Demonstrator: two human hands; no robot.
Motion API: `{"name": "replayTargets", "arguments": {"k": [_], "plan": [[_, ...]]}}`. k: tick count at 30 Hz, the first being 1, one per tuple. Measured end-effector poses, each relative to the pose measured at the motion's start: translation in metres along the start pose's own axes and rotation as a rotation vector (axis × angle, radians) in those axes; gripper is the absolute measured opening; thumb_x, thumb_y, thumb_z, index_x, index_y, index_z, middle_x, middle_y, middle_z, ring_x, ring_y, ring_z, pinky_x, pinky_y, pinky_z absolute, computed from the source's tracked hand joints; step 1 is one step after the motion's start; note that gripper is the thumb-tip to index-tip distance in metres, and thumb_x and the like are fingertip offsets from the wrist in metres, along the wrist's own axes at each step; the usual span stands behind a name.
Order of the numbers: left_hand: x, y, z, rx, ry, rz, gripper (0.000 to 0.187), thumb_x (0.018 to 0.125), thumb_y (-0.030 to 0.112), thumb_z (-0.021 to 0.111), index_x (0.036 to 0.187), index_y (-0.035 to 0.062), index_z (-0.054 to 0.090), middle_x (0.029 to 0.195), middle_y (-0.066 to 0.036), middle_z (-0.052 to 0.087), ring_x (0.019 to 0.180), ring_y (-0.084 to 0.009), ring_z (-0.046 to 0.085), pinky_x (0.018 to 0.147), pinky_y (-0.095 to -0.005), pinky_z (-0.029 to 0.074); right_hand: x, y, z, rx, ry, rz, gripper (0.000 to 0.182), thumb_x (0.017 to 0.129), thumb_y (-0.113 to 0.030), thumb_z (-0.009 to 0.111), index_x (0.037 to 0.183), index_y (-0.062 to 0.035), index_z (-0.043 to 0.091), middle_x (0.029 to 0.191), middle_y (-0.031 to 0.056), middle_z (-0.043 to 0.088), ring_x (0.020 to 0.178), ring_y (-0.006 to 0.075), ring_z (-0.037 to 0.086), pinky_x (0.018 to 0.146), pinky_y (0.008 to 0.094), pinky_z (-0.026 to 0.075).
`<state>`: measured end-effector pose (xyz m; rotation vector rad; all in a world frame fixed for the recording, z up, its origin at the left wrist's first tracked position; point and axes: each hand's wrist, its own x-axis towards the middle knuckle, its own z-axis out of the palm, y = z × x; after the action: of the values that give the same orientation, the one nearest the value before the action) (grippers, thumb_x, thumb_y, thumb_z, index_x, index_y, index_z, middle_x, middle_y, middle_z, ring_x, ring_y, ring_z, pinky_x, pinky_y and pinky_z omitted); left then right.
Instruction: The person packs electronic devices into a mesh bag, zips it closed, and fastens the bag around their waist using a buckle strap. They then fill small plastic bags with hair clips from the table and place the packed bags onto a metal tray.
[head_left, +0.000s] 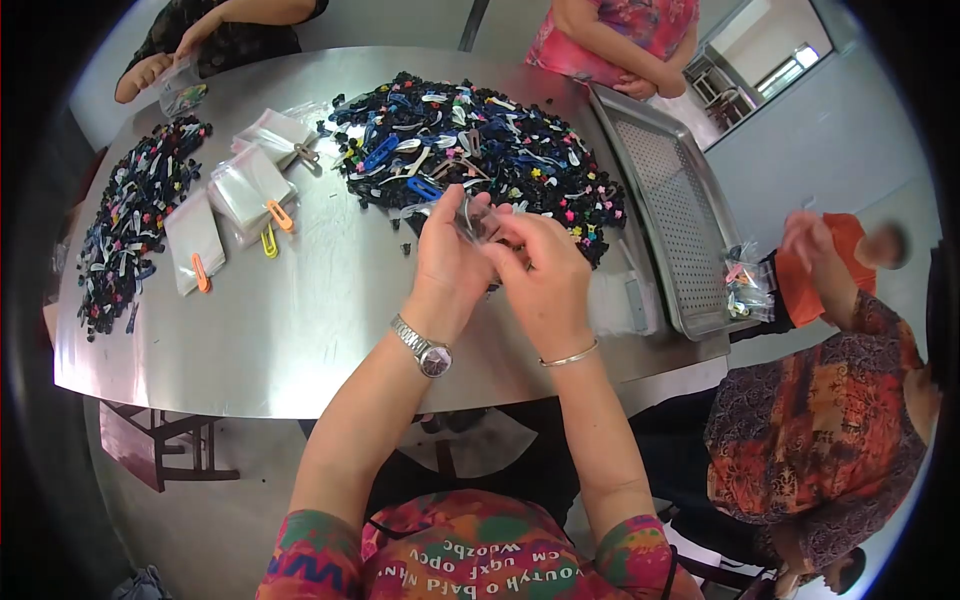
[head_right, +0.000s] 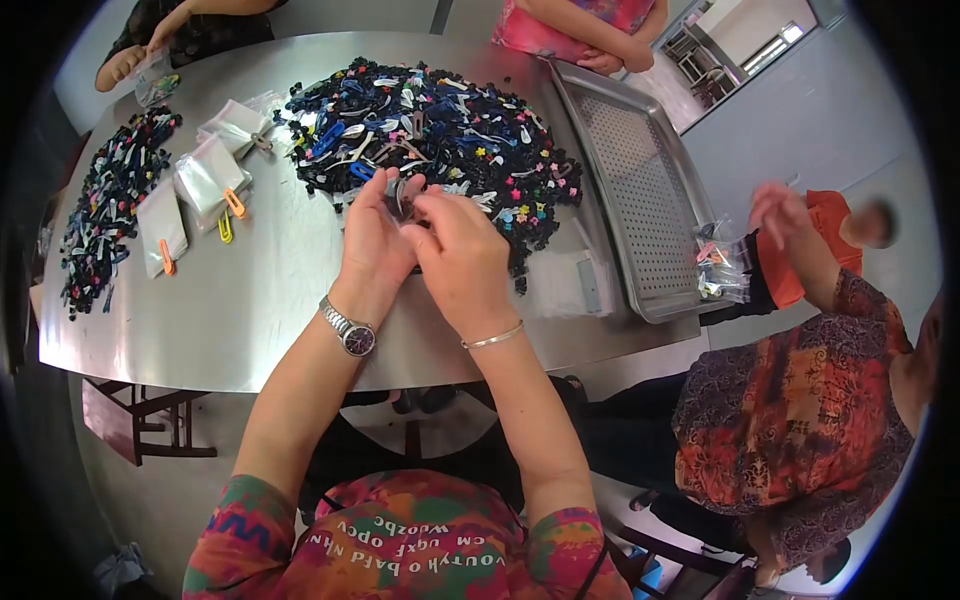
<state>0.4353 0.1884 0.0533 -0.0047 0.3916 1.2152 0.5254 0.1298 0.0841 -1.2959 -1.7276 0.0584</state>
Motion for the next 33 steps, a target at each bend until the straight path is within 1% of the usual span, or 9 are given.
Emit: {"name": "replayTargets", "arguments": {"k": [4,8,10,12,21,24,27,31,33], "plan": [[0.002,0.004,-0.001,-0.042,-0.049,-0.005,0.027,0.093,0.03,0.049,0.103,0.0055,0.043,0.098,-0.013,0.049,0.087,-0.029,0.052,0.08,-0.0447,0.047,0.006,0.003,-0.004,-0.13,0.061,-0.214,0.026,0.073,-0.001,0.068,0.099,-0.0011,0.063,0.102,0.0115,0.063,0.087,0.0207,0.062,0.069,0.0283,0.052],[0.017,0.044,-0.007,-0.489,-0.092,-0.035,0.023,0.094,0.023,0.045,0.105,0.005,0.037,0.104,-0.021,0.045,0.096,-0.0346,0.052,0.084,-0.0506,0.048,-0.001,0.007,-0.016,0.155,0.192,0.111,0.02,0.082,-0.002,0.063,0.102,0.0015,0.063,0.101,0.0099,0.063,0.083,0.0167,0.06,0.07,0.0248,0.05],[0.014,0.059,-0.003,-0.361,0.002,0.12,0.022,0.095,0.023,0.043,0.105,0.0048,0.035,0.105,-0.022,0.044,0.097,-0.0361,0.051,0.086,-0.0514,0.046,-0.016,0.021,-0.012,0.142,0.173,0.179,0.02,0.081,-0.002,0.063,0.101,-0.0005,0.063,0.096,0.0095,0.063,0.079,0.0177,0.061,0.069,0.0255,0.049],[0.021,0.07,-0.014,-0.356,-0.079,0.083,0.022,0.095,0.023,0.042,0.105,0.005,0.034,0.106,-0.022,0.044,0.098,-0.0357,0.051,0.088,-0.0526,0.045,-0.025,0.031,-0.004,-0.075,-0.172,0.043,0.019,0.081,-0.001,0.062,0.099,-0.0036,0.065,0.094,0.0102,0.063,0.078,0.0202,0.062,0.069,0.0269,0.049],[0.022,0.079,-0.019,-0.326,-0.101,0.168,0.018,0.094,0.022,0.043,0.099,0.0069,0.036,0.094,-0.019,0.051,0.093,-0.0359,0.055,0.083,-0.0513,0.048,-0.027,0.029,0.023,-0.369,-0.326,0.159,0.017,0.074,-0.021,0.068,0.085,-0.008,0.065,0.083,0.0075,0.06,0.081,0.0276,0.06,0.069,0.0387,0.048],[0.024,0.069,-0.015,-0.329,-0.04,0.115,0.017,0.094,0.025,0.045,0.095,0.0085,0.041,0.093,-0.015,0.054,0.09,-0.0335,0.058,0.082,-0.0488,0.049,-0.025,0.025,0.018,-0.3,-0.288,0.115,0.013,0.077,-0.015,0.069,0.086,-0.0066,0.065,0.081,0.0066,0.06,0.074,0.0219,0.06,0.065,0.0327,0.048],[0.017,0.06,-0.007,-0.241,-0.081,0.152,0.024,0.095,0.025,0.044,0.106,0.0045,0.038,0.102,-0.019,0.049,0.097,-0.0332,0.053,0.086,-0.0482,0.047,-0.021,0.007,0.01,0.224,0.079,0.142,0.012,0.08,-0.001,0.066,0.092,-0.0018,0.065,0.083,0.0034,0.06,0.068,0.0087,0.055,0.06,0.0198,0.043],[0.013,0.042,-0.002,-0.174,-0.088,0.093,0.021,0.092,0.023,0.048,0.1,0.0036,0.045,0.096,-0.013,0.053,0.086,-0.031,0.058,0.079,-0.0437,0.05,0.005,-0.002,0.019,-0.015,0.101,-0.3,0.024,0.078,-0.002,0.067,0.101,-0.0014,0.063,0.092,0.008,0.062,0.074,0.0155,0.057,0.065,0.0259,0.048],[0.012,0.031,0.0,-0.158,-0.067,0.089,0.023,0.092,0.023,0.048,0.102,0.0025,0.044,0.096,-0.013,0.053,0.087,-0.0309,0.058,0.08,-0.0431,0.049,0.009,-0.009,0.019,-0.087,0.085,-0.125,0.039,0.077,-0.003,0.066,0.114,-0.0005,0.058,0.101,0.0111,0.06,0.08,0.0173,0.057,0.068,0.0286,0.048]]}}
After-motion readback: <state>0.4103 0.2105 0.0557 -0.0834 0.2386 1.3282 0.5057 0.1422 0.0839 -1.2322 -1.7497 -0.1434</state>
